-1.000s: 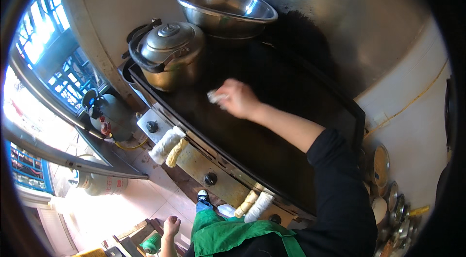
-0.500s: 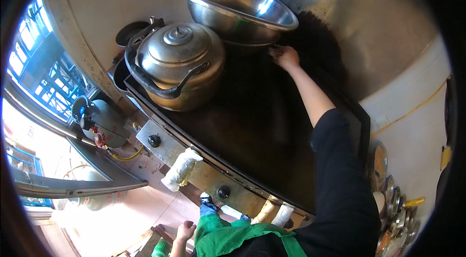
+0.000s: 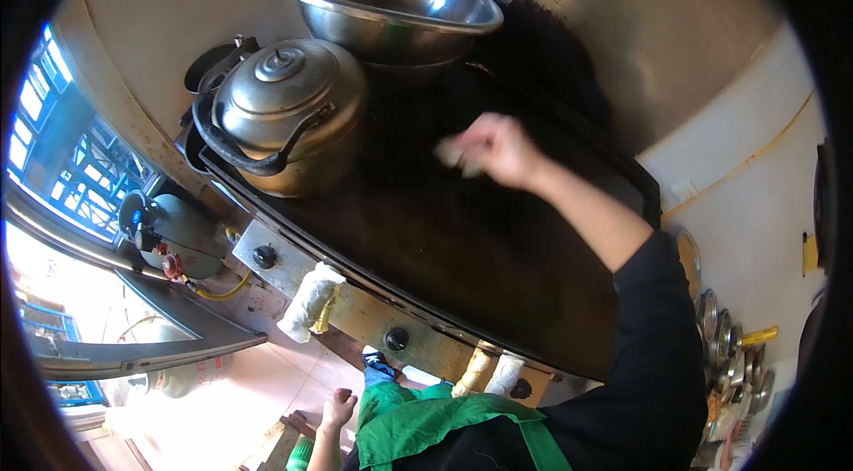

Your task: The person portions dough into balls, flattens them, fills them with a meat mixture, and seals them. They also wipe a flat-top griddle with a cloth and oil, then flatten more dough balls and place them on the griddle.

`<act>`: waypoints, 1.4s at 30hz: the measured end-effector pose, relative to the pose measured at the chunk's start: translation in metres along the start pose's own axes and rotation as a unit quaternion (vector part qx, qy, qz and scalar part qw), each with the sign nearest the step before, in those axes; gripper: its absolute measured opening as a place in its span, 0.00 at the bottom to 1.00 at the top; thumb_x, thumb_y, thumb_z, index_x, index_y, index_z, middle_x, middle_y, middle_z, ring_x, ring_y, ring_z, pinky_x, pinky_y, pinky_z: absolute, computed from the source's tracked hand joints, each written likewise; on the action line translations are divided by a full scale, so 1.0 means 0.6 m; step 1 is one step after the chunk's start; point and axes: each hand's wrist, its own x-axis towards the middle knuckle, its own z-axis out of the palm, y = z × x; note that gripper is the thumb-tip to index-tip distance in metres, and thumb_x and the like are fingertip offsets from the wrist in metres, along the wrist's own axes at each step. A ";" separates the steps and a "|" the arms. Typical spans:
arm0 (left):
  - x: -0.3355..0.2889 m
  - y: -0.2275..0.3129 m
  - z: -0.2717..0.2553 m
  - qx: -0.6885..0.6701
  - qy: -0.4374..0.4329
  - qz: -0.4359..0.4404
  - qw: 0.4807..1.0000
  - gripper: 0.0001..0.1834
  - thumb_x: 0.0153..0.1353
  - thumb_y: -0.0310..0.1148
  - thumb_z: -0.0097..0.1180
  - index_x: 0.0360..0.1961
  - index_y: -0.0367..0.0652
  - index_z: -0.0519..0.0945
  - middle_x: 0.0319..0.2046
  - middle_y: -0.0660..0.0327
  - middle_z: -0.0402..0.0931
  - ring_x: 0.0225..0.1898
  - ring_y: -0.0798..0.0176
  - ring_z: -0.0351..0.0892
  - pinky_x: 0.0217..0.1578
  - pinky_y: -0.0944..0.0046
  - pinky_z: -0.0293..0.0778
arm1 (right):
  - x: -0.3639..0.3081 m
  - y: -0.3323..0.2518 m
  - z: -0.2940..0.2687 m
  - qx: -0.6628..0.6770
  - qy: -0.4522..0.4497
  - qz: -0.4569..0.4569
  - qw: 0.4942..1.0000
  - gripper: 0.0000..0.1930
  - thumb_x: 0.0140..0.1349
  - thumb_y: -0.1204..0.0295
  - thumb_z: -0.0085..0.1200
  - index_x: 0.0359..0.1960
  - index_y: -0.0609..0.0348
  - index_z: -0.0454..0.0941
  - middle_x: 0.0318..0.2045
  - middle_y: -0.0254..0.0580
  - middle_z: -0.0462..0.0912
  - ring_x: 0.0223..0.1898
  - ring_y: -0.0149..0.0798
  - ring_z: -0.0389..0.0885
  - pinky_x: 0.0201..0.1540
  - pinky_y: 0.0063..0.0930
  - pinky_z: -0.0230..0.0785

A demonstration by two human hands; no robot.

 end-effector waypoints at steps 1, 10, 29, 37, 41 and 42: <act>-0.002 -0.005 0.000 0.011 -0.003 -0.002 1.000 0.22 0.58 0.38 0.60 0.47 0.30 0.79 0.42 0.45 0.83 0.46 0.51 0.84 0.50 0.58 0.77 | 0.019 0.046 -0.036 -0.140 0.057 0.069 0.986 0.08 0.54 0.73 0.65 0.37 0.56 0.86 0.36 0.45 0.85 0.39 0.42 0.85 0.44 0.34 0.77; -0.016 -0.046 -0.005 0.059 0.012 -0.041 0.997 0.24 0.55 0.40 0.60 0.46 0.31 0.80 0.39 0.44 0.83 0.45 0.49 0.84 0.49 0.56 0.77 | 0.039 0.128 -0.022 -0.193 0.100 0.188 0.958 0.11 0.55 0.72 0.63 0.40 0.57 0.86 0.36 0.46 0.84 0.39 0.45 0.84 0.42 0.35 0.76; -0.006 0.004 -0.015 0.068 0.011 0.022 0.997 0.24 0.58 0.42 0.58 0.49 0.35 0.79 0.41 0.45 0.83 0.45 0.48 0.83 0.49 0.55 0.77 | 0.034 -0.106 0.106 -0.105 0.030 0.049 0.993 0.08 0.55 0.71 0.64 0.36 0.56 0.86 0.37 0.48 0.84 0.39 0.51 0.84 0.44 0.39 0.76; -0.015 -0.004 0.011 0.114 0.004 0.045 0.992 0.23 0.57 0.41 0.57 0.47 0.34 0.81 0.40 0.44 0.83 0.44 0.48 0.83 0.48 0.55 0.77 | 0.020 -0.157 0.179 0.021 -0.145 -0.127 0.981 0.10 0.50 0.82 0.58 0.34 0.59 0.86 0.33 0.43 0.82 0.38 0.46 0.82 0.41 0.35 0.75; -0.015 0.013 0.029 0.065 0.043 0.090 0.993 0.22 0.57 0.41 0.58 0.46 0.33 0.81 0.39 0.44 0.83 0.43 0.48 0.84 0.46 0.56 0.78 | -0.025 -0.173 0.147 0.027 -0.231 -0.170 0.957 0.09 0.49 0.83 0.58 0.30 0.58 0.86 0.31 0.43 0.83 0.38 0.47 0.83 0.42 0.37 0.75; -0.019 0.017 0.033 0.055 0.065 0.093 0.992 0.22 0.57 0.40 0.59 0.46 0.34 0.81 0.38 0.44 0.83 0.43 0.49 0.84 0.46 0.56 0.78 | -0.048 -0.173 0.133 0.006 -0.238 -0.177 0.955 0.08 0.49 0.83 0.58 0.29 0.57 0.86 0.31 0.42 0.83 0.39 0.47 0.82 0.43 0.38 0.74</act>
